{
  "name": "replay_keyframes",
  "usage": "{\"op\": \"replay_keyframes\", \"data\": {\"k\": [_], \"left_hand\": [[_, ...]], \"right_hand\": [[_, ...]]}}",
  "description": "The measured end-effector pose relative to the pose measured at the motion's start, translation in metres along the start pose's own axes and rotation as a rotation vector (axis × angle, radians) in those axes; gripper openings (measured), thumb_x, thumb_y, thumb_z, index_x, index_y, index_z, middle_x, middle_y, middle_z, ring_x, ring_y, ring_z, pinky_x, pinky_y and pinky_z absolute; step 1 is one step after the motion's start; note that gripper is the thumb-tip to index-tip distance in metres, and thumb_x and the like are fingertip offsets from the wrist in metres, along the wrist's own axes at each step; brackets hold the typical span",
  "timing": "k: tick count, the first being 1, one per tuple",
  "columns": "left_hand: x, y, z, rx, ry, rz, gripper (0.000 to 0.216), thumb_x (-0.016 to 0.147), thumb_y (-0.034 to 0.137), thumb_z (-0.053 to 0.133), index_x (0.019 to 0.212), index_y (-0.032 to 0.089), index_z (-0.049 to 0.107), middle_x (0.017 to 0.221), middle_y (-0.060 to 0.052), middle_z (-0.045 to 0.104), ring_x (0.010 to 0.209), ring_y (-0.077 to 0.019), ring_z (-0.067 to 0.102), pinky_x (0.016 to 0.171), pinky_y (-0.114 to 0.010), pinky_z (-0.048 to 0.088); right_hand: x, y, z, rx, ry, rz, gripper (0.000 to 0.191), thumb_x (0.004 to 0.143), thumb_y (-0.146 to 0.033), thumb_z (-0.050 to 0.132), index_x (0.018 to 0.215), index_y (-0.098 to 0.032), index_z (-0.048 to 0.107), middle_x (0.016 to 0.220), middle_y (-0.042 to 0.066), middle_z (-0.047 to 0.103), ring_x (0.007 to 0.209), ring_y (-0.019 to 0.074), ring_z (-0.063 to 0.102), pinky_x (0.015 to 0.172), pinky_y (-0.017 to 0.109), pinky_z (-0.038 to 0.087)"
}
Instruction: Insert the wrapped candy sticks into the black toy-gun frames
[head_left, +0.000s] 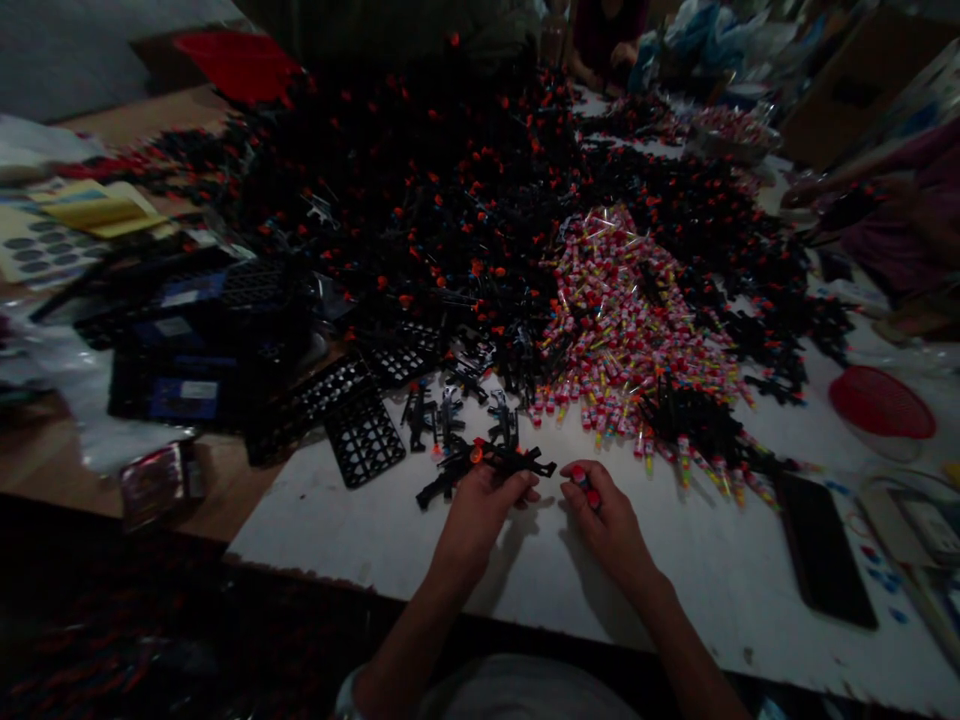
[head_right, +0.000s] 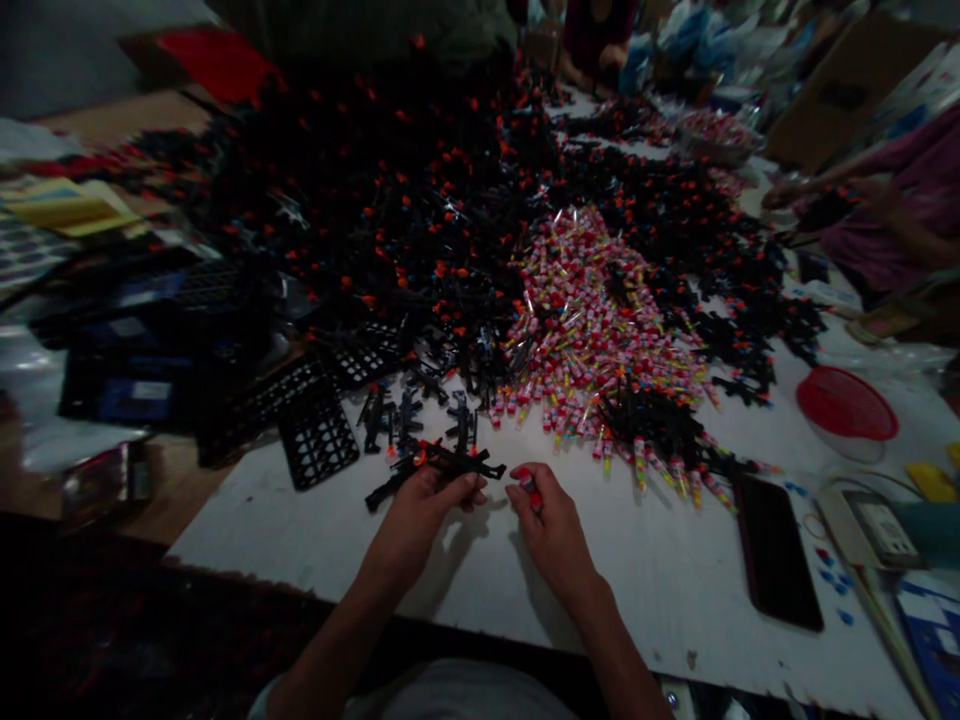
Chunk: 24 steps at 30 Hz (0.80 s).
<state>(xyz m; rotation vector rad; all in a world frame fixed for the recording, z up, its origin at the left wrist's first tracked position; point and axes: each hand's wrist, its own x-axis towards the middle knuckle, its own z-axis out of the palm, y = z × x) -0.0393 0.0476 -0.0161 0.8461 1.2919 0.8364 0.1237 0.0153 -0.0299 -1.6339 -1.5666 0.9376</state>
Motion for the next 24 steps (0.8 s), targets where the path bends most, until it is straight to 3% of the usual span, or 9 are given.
{"op": "replay_keyframes", "data": {"k": [9, 16, 20, 24], "left_hand": [[-0.008, 0.005, 0.009, 0.003, -0.08, 0.035, 0.024, 0.067, 0.034, 0.071, 0.084, 0.017, 0.068, 0.086, -0.005, 0.072, 0.083, -0.0189, 0.064, 0.077, -0.028, 0.049], [-0.008, 0.003, 0.014, -0.072, -0.041, 0.067, 0.023, 0.071, 0.033, 0.069, 0.086, 0.017, 0.066, 0.074, -0.001, 0.07, 0.07, -0.0146, 0.063, 0.072, -0.026, 0.049], [-0.009, 0.003, 0.014, -0.055, 0.023, 0.041, 0.023, 0.071, 0.036, 0.069, 0.08, 0.015, 0.064, 0.066, -0.001, 0.068, 0.065, -0.0148, 0.063, 0.07, -0.026, 0.049], [-0.008, 0.003, 0.015, -0.037, 0.015, 0.032, 0.024, 0.071, 0.037, 0.069, 0.079, 0.015, 0.063, 0.064, -0.001, 0.068, 0.063, -0.0143, 0.063, 0.068, -0.026, 0.048]], "right_hand": [[0.001, 0.004, 0.004, 0.02, 0.01, 0.032, 0.021, 0.089, -0.04, 0.045, 0.091, -0.021, 0.053, 0.071, -0.003, 0.057, 0.062, 0.0113, 0.052, 0.058, 0.021, 0.041], [0.001, 0.002, -0.002, 0.082, -0.114, -0.02, 0.019, 0.089, -0.038, 0.047, 0.088, -0.021, 0.055, 0.074, -0.002, 0.057, 0.067, 0.0115, 0.053, 0.063, 0.022, 0.042], [-0.004, 0.005, -0.008, 0.048, -0.065, 0.032, 0.023, 0.09, -0.037, 0.046, 0.104, -0.02, 0.052, 0.081, 0.0, 0.059, 0.069, 0.0128, 0.056, 0.063, 0.023, 0.044], [-0.004, 0.009, -0.01, 0.017, -0.062, -0.086, 0.022, 0.091, -0.033, 0.044, 0.101, -0.02, 0.059, 0.092, 0.004, 0.062, 0.085, 0.0154, 0.058, 0.076, 0.026, 0.047]]}}
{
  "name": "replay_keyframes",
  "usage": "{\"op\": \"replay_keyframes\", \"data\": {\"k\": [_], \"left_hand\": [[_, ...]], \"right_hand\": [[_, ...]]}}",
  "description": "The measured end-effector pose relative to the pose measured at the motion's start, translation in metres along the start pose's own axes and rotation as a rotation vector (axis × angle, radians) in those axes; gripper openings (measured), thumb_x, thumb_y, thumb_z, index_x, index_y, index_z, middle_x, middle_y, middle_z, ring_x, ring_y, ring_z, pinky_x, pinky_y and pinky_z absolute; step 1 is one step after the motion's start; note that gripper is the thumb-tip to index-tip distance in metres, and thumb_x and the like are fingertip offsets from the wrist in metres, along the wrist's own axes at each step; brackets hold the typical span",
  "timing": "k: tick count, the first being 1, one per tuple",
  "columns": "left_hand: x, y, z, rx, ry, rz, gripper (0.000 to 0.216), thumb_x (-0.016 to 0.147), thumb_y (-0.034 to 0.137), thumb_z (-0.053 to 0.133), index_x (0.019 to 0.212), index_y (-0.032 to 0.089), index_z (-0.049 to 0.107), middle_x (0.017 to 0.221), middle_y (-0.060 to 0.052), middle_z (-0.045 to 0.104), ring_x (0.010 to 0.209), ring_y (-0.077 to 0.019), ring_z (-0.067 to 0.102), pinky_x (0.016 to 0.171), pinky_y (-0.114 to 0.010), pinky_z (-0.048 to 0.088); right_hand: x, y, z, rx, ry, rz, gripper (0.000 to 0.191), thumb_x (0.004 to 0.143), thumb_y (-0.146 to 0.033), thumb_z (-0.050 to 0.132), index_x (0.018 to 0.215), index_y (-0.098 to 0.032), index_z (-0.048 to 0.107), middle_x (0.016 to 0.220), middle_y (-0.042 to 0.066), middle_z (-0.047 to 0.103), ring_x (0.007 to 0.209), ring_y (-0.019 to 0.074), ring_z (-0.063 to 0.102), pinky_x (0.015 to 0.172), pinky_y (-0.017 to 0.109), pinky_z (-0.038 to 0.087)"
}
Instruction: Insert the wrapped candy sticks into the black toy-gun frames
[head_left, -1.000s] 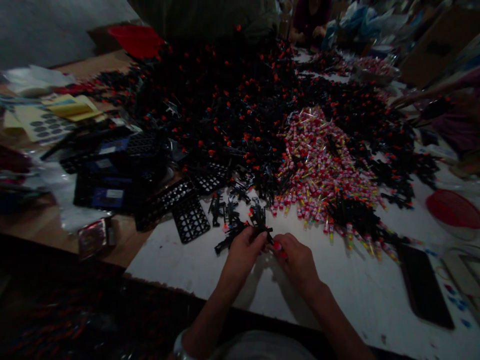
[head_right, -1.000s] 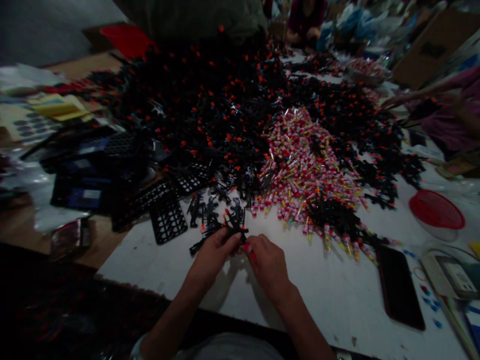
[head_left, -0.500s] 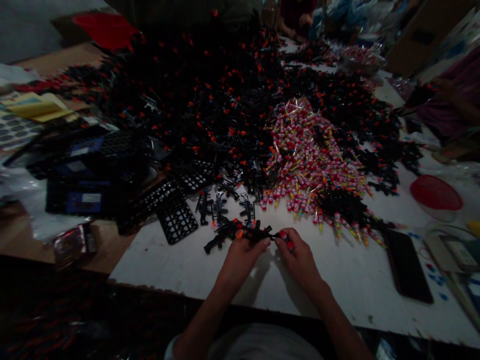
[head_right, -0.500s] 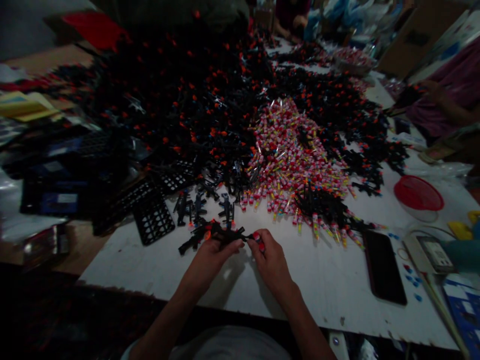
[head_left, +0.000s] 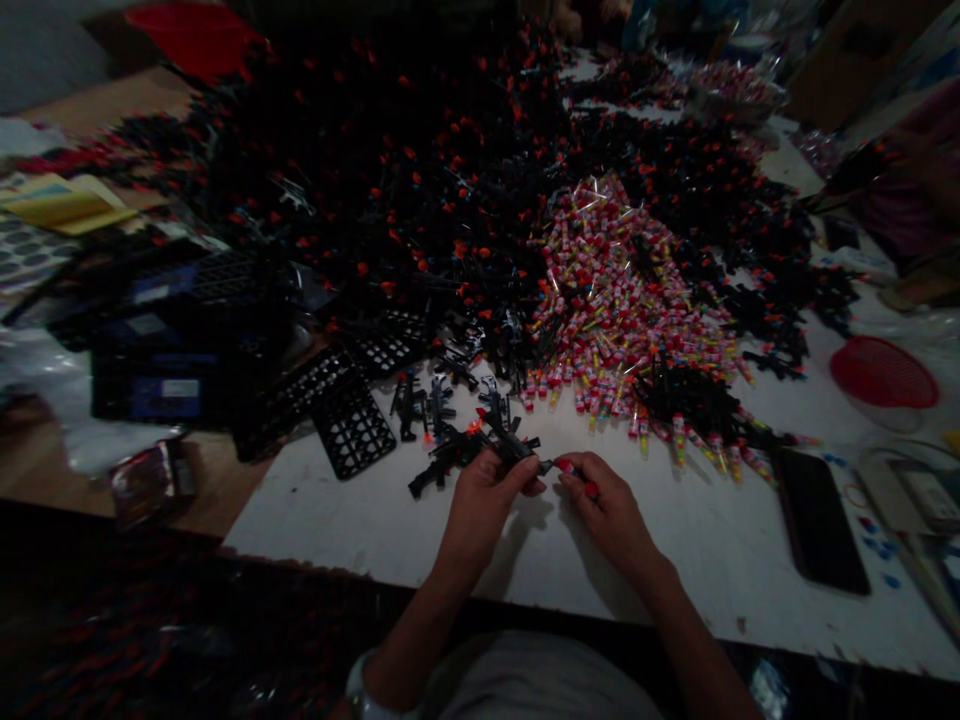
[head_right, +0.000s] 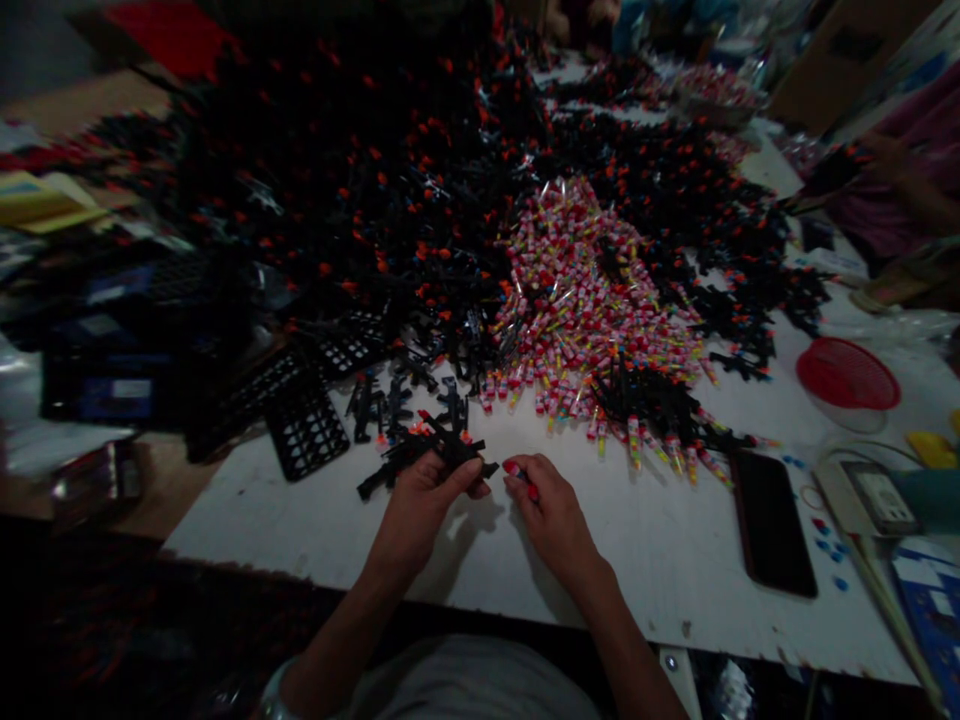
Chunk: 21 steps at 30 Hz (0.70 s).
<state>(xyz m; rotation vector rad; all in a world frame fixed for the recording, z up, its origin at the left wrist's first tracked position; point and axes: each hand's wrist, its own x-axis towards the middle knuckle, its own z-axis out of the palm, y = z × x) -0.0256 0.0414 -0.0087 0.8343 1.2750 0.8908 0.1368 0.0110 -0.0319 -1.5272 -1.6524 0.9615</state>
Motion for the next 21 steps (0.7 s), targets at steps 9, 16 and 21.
{"op": "replay_keyframes", "data": {"k": [9, 16, 21], "left_hand": [[0.0016, -0.0023, 0.0014, 0.004, -0.042, -0.011, 0.023, 0.071, 0.036, 0.069, 0.075, 0.015, 0.062, 0.06, 0.0, 0.066, 0.06, -0.0125, 0.06, 0.064, -0.023, 0.046], [0.0012, -0.0038, 0.001, 0.027, -0.03, -0.001, 0.021, 0.072, 0.035, 0.068, 0.076, 0.015, 0.062, 0.061, 0.0, 0.067, 0.061, -0.0127, 0.06, 0.066, -0.024, 0.047], [0.0005, -0.0037, 0.0025, -0.023, -0.017, 0.006, 0.02, 0.071, 0.033, 0.069, 0.078, 0.015, 0.063, 0.059, 0.001, 0.065, 0.059, -0.0126, 0.06, 0.064, -0.025, 0.048]], "right_hand": [[0.0034, 0.0043, 0.0039, 0.017, 0.029, -0.046, 0.023, 0.091, -0.033, 0.046, 0.103, -0.021, 0.061, 0.094, 0.005, 0.064, 0.088, 0.0159, 0.06, 0.078, 0.027, 0.047], [0.0007, 0.0008, 0.0024, 0.083, 0.004, 0.07, 0.028, 0.092, -0.037, 0.045, 0.106, -0.021, 0.062, 0.094, 0.004, 0.066, 0.083, 0.0149, 0.061, 0.075, 0.026, 0.048], [0.0021, 0.0053, 0.005, 0.145, -0.041, 0.083, 0.031, 0.09, -0.042, 0.046, 0.103, -0.019, 0.064, 0.091, 0.004, 0.066, 0.081, 0.0152, 0.06, 0.074, 0.025, 0.046]]}}
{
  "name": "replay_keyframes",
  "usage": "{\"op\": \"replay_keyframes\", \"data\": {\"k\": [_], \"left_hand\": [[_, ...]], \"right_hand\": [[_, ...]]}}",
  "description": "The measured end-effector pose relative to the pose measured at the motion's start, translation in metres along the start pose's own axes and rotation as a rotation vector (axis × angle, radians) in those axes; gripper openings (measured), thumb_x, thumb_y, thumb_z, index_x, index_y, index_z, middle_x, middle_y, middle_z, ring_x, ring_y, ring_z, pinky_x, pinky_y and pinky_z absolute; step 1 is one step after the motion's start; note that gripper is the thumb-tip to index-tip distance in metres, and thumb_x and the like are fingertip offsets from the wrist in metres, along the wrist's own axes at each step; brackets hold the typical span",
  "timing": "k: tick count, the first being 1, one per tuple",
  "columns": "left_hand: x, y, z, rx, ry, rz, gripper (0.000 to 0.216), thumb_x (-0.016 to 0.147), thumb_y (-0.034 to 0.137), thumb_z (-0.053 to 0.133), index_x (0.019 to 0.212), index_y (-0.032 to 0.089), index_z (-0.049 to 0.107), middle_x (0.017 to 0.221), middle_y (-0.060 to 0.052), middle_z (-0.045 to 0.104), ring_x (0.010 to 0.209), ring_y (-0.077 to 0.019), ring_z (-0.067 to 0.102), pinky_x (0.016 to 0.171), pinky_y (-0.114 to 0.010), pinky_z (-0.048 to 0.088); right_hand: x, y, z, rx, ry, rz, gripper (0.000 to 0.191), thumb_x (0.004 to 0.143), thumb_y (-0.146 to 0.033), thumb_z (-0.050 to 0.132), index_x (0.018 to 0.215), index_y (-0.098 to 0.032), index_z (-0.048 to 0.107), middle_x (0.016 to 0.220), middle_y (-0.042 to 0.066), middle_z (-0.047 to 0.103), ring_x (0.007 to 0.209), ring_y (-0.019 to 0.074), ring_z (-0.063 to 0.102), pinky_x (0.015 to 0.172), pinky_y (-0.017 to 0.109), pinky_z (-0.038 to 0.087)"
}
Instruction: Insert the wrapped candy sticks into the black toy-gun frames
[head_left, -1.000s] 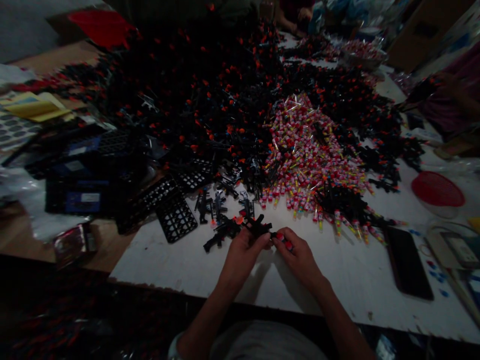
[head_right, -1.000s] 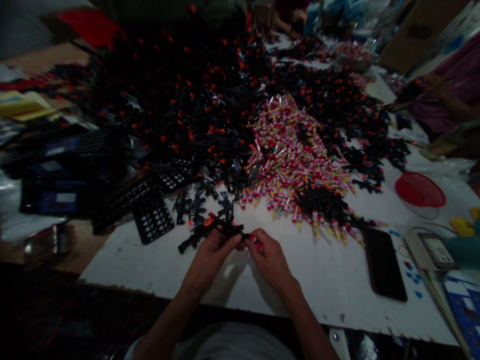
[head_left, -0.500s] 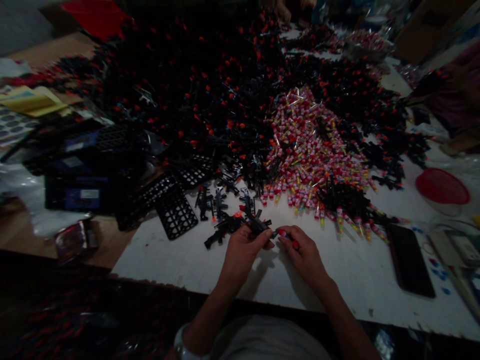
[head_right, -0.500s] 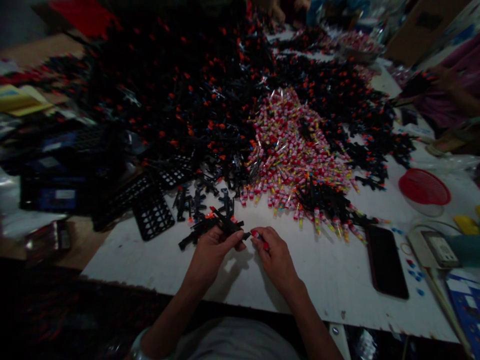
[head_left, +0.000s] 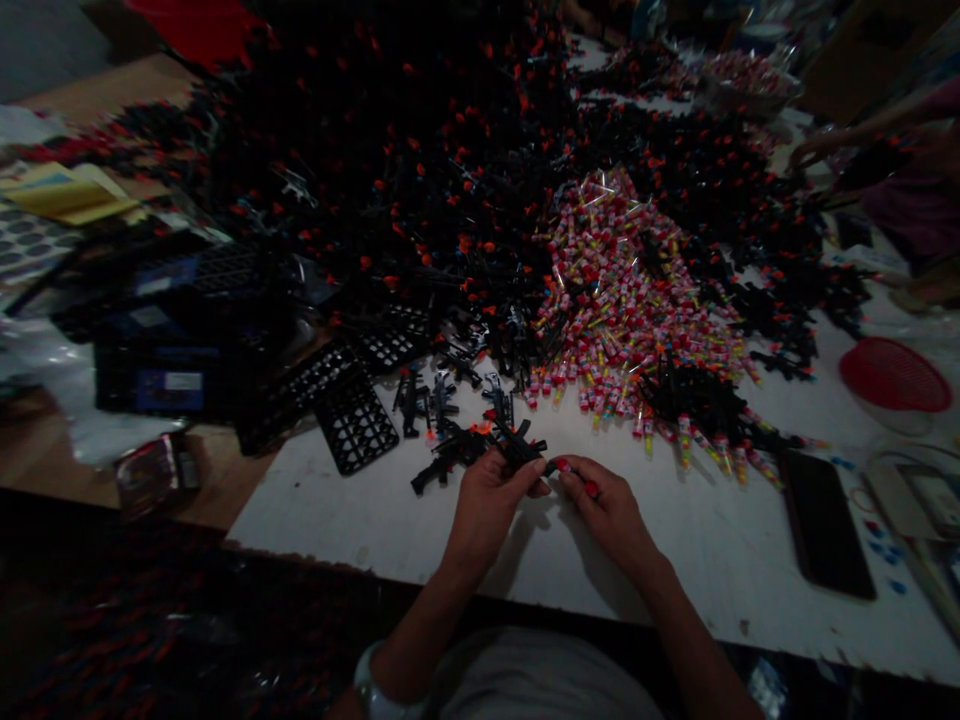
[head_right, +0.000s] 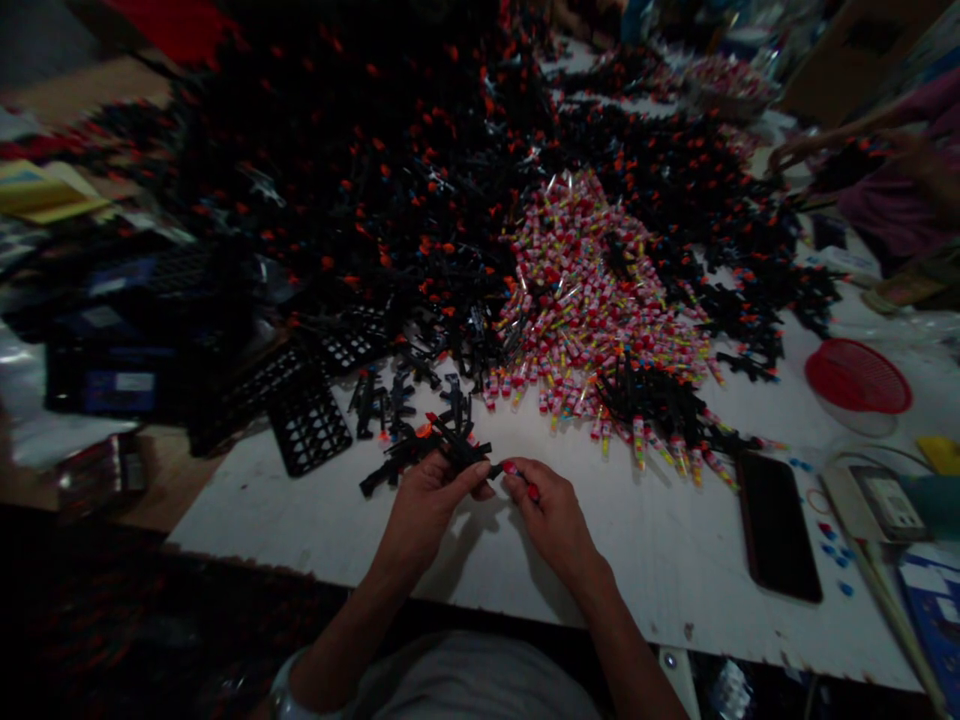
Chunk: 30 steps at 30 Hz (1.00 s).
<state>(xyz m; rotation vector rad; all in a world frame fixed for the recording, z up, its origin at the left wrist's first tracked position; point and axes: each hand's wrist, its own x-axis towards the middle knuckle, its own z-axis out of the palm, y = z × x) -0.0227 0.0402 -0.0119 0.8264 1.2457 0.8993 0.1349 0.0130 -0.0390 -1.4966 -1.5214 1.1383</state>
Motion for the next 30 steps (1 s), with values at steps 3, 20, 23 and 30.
{"op": "replay_keyframes", "data": {"k": [3, 20, 23, 30], "left_hand": [[0.001, -0.005, -0.002, -0.028, -0.021, 0.029, 0.019, 0.074, 0.032, 0.067, 0.079, 0.016, 0.061, 0.059, 0.002, 0.065, 0.061, -0.0128, 0.06, 0.069, -0.027, 0.047], [0.005, 0.011, -0.028, 0.545, 0.146, 0.402, 0.028, 0.084, 0.031, 0.052, 0.109, 0.021, 0.06, 0.103, -0.006, 0.062, 0.091, -0.0189, 0.059, 0.083, -0.034, 0.047], [0.013, 0.013, -0.061, 0.961, 0.3, 0.57, 0.033, 0.085, 0.02, 0.048, 0.115, 0.021, 0.06, 0.116, -0.01, 0.058, 0.108, -0.0248, 0.051, 0.096, -0.043, 0.042], [0.027, -0.006, -0.069, 1.273, 0.26, 0.625, 0.031, 0.079, 0.019, 0.06, 0.109, 0.018, 0.063, 0.121, -0.011, 0.059, 0.113, -0.0298, 0.045, 0.099, -0.048, 0.039]], "right_hand": [[0.003, 0.0, 0.0, 0.129, -0.127, 0.098, 0.036, 0.089, -0.048, 0.046, 0.093, -0.017, 0.065, 0.068, -0.001, 0.058, 0.059, 0.0107, 0.05, 0.056, 0.022, 0.041], [-0.003, 0.002, -0.05, -0.471, 0.618, -0.042, 0.035, 0.088, -0.04, 0.045, 0.111, -0.018, 0.061, 0.103, 0.012, 0.061, 0.093, 0.0246, 0.055, 0.083, 0.042, 0.044], [0.014, 0.008, -0.065, -0.782, 0.702, -0.166, 0.034, 0.091, -0.029, 0.04, 0.116, -0.016, 0.058, 0.111, 0.015, 0.057, 0.107, 0.0267, 0.049, 0.093, 0.047, 0.039], [0.063, 0.009, -0.016, -1.047, 0.462, 0.037, 0.026, 0.089, -0.024, 0.046, 0.106, -0.008, 0.058, 0.106, 0.021, 0.056, 0.102, 0.0331, 0.047, 0.085, 0.048, 0.038]]}}
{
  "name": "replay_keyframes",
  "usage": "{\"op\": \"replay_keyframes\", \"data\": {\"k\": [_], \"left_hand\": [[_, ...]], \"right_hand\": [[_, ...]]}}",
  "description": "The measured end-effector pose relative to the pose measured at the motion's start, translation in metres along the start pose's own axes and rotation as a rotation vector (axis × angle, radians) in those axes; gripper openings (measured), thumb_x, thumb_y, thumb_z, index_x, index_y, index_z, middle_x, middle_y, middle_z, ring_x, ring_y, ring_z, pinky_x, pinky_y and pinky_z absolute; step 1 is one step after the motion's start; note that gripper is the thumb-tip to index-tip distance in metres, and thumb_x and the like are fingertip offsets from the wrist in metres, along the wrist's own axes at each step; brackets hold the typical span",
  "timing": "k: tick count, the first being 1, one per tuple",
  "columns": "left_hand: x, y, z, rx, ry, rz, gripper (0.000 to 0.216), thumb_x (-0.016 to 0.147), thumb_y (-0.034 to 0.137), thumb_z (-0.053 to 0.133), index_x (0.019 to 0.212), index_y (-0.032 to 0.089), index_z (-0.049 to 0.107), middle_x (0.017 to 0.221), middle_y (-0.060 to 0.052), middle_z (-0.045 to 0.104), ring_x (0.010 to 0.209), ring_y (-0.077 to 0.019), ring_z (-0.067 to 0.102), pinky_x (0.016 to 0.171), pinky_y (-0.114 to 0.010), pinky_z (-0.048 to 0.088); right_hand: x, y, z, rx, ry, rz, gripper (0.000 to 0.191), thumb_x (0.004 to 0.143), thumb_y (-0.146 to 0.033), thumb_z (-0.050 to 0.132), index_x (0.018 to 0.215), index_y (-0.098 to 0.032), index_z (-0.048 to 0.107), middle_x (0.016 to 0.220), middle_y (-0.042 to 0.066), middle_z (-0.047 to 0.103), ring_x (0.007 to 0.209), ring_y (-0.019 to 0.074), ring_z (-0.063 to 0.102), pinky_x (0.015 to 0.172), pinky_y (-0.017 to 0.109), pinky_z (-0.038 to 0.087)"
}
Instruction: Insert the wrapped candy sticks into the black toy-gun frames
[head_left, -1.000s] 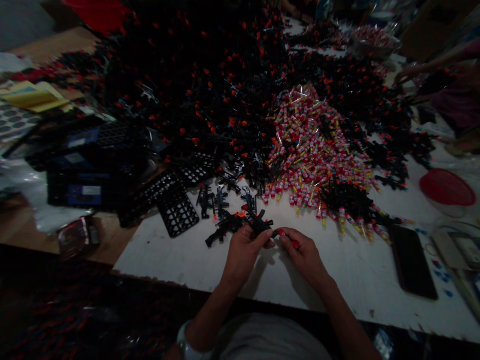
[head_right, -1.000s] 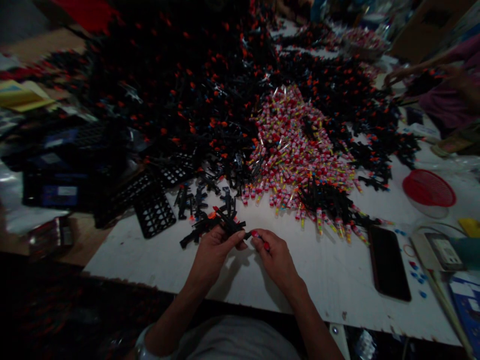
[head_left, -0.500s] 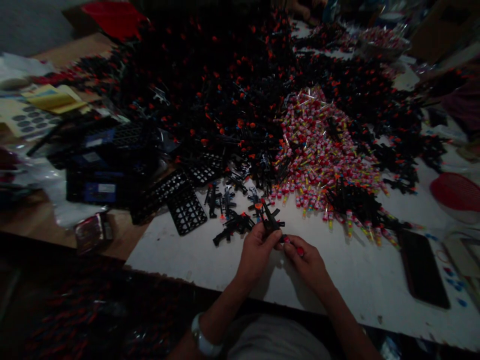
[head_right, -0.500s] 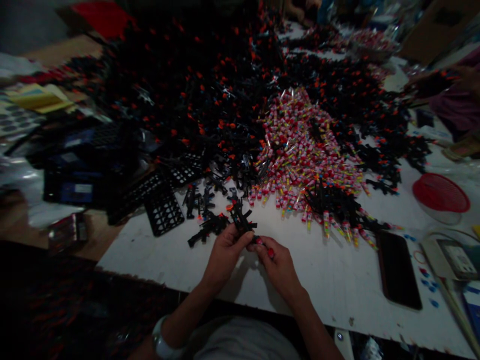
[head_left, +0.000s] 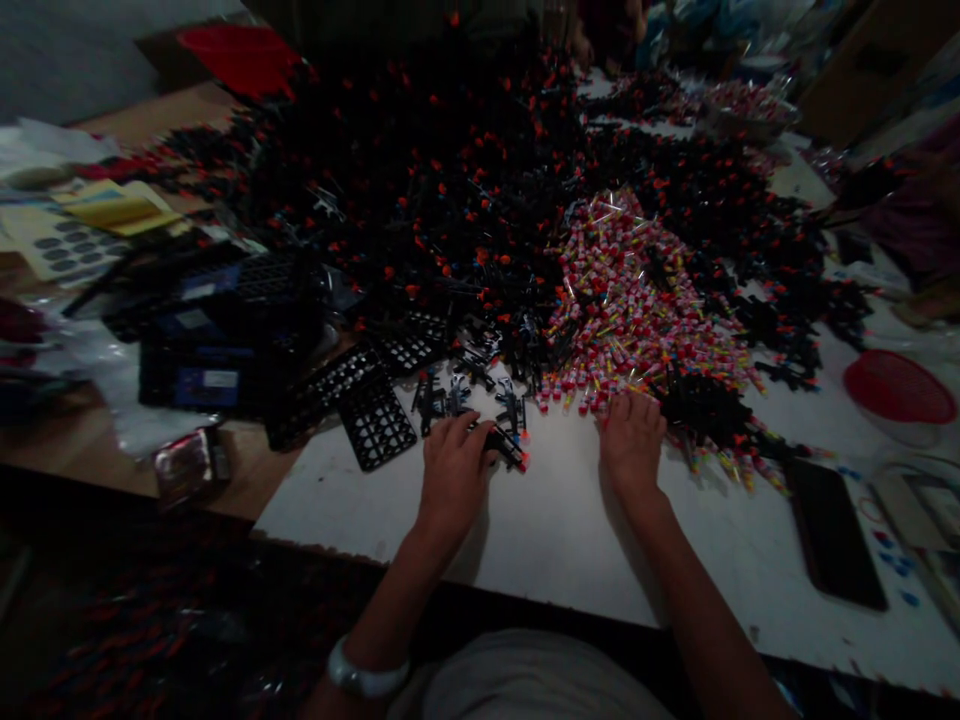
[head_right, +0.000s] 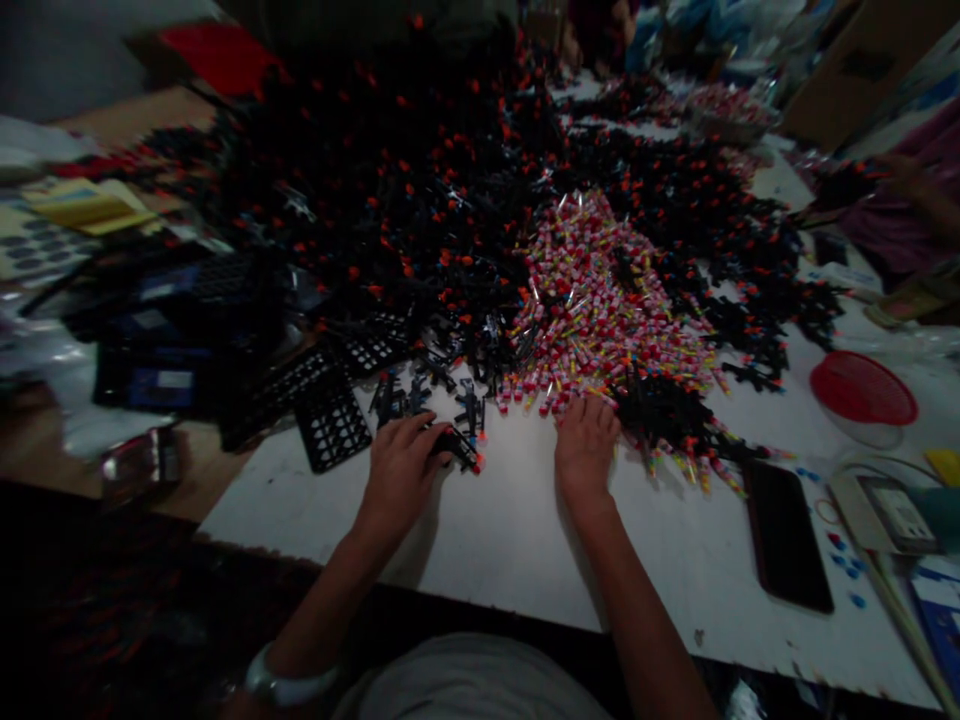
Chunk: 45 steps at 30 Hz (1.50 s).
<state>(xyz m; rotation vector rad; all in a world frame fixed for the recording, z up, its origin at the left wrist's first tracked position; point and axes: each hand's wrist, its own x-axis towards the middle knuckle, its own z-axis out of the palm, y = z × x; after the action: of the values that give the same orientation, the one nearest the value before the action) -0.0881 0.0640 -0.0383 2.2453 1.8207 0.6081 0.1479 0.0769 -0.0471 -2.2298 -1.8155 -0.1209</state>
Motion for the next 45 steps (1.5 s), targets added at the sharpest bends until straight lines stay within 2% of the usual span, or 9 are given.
{"op": "replay_keyframes", "data": {"k": [6, 10, 14, 18, 25, 28, 34, 41, 45], "left_hand": [[0.001, 0.005, 0.0, -0.111, 0.085, 0.016, 0.016, 0.076, 0.022, 0.066, 0.092, 0.018, 0.066, 0.101, -0.007, 0.065, 0.1, -0.025, 0.051, 0.092, -0.044, 0.041], [0.001, 0.011, 0.005, -0.166, 0.127, 0.039, 0.014, 0.077, 0.022, 0.066, 0.09, 0.018, 0.065, 0.099, -0.007, 0.065, 0.098, -0.0237, 0.051, 0.091, -0.042, 0.042], [0.0, 0.018, 0.009, -0.221, 0.17, 0.036, 0.019, 0.08, 0.023, 0.062, 0.098, 0.018, 0.063, 0.105, -0.008, 0.062, 0.102, -0.0227, 0.05, 0.092, -0.04, 0.043], [-0.004, 0.018, 0.005, -0.147, 0.168, 0.177, 0.033, 0.085, 0.018, 0.054, 0.118, 0.021, 0.056, 0.12, -0.009, 0.058, 0.113, -0.0228, 0.048, 0.096, -0.041, 0.041], [-0.004, 0.029, 0.005, -0.037, 0.025, 0.402, 0.026, 0.086, 0.017, 0.051, 0.11, 0.014, 0.059, 0.105, -0.012, 0.066, 0.096, -0.023, 0.057, 0.082, -0.038, 0.046], [0.0, 0.038, 0.004, -0.168, -0.005, 0.235, 0.019, 0.087, 0.021, 0.048, 0.098, 0.016, 0.063, 0.092, -0.01, 0.067, 0.087, -0.0222, 0.059, 0.078, -0.037, 0.045], [0.006, 0.052, -0.005, -1.013, -0.212, -0.505, 0.03, 0.075, 0.045, 0.063, 0.088, 0.018, 0.062, 0.072, -0.002, 0.066, 0.065, -0.016, 0.059, 0.056, -0.025, 0.042], [0.0, 0.062, -0.004, -1.343, -0.286, -0.72, 0.054, 0.073, 0.053, 0.063, 0.109, 0.014, 0.056, 0.072, -0.003, 0.066, 0.059, -0.0123, 0.057, 0.052, -0.022, 0.036], [-0.004, 0.056, -0.003, -1.321, -0.287, -0.749, 0.05, 0.071, 0.046, 0.067, 0.109, 0.013, 0.059, 0.069, -0.002, 0.066, 0.061, -0.013, 0.058, 0.053, -0.022, 0.038]], "right_hand": [[-0.019, -0.004, 0.001, 0.324, 0.01, -0.098, 0.02, 0.09, -0.023, 0.04, 0.103, -0.017, 0.054, 0.112, 0.018, 0.055, 0.107, 0.0303, 0.047, 0.09, 0.05, 0.037], [-0.045, -0.024, -0.005, 0.699, -0.229, -0.127, 0.025, 0.091, -0.027, 0.038, 0.113, -0.019, 0.046, 0.101, 0.01, 0.059, 0.09, 0.0196, 0.058, 0.079, 0.034, 0.047], [-0.051, -0.047, -0.008, 0.616, -0.385, -0.215, 0.018, 0.088, -0.027, 0.044, 0.097, -0.018, 0.056, 0.094, 0.008, 0.061, 0.083, 0.0188, 0.057, 0.073, 0.029, 0.044], [-0.046, -0.041, -0.019, 0.76, -0.54, -0.02, 0.022, 0.087, -0.035, 0.046, 0.075, -0.019, 0.054, 0.067, -0.002, 0.055, 0.06, 0.0118, 0.048, 0.057, 0.023, 0.037], [-0.039, -0.029, -0.057, 1.282, -0.783, 0.24, 0.035, 0.081, -0.052, 0.055, 0.074, -0.019, 0.046, 0.055, -0.01, 0.028, 0.047, 0.0059, 0.024, 0.042, 0.019, 0.019], [-0.038, -0.033, -0.065, 1.397, -0.794, 0.242, 0.038, 0.082, -0.056, 0.052, 0.084, -0.018, 0.051, 0.056, -0.009, 0.029, 0.047, 0.0059, 0.023, 0.042, 0.019, 0.018], [-0.045, -0.032, -0.049, 1.068, -0.441, 0.132, 0.03, 0.084, -0.044, 0.055, 0.103, -0.021, 0.059, 0.067, -0.005, 0.051, 0.058, 0.0096, 0.045, 0.055, 0.02, 0.037], [-0.059, -0.023, -0.016, 0.741, -0.133, -0.299, 0.026, 0.09, -0.03, 0.043, 0.098, -0.019, 0.064, 0.08, 0.006, 0.063, 0.075, 0.0161, 0.058, 0.07, 0.026, 0.045], [-0.061, -0.016, -0.023, 0.834, -0.29, -0.146, 0.029, 0.09, -0.037, 0.047, 0.11, -0.019, 0.056, 0.079, 0.002, 0.062, 0.067, 0.0135, 0.057, 0.063, 0.024, 0.046]]}}
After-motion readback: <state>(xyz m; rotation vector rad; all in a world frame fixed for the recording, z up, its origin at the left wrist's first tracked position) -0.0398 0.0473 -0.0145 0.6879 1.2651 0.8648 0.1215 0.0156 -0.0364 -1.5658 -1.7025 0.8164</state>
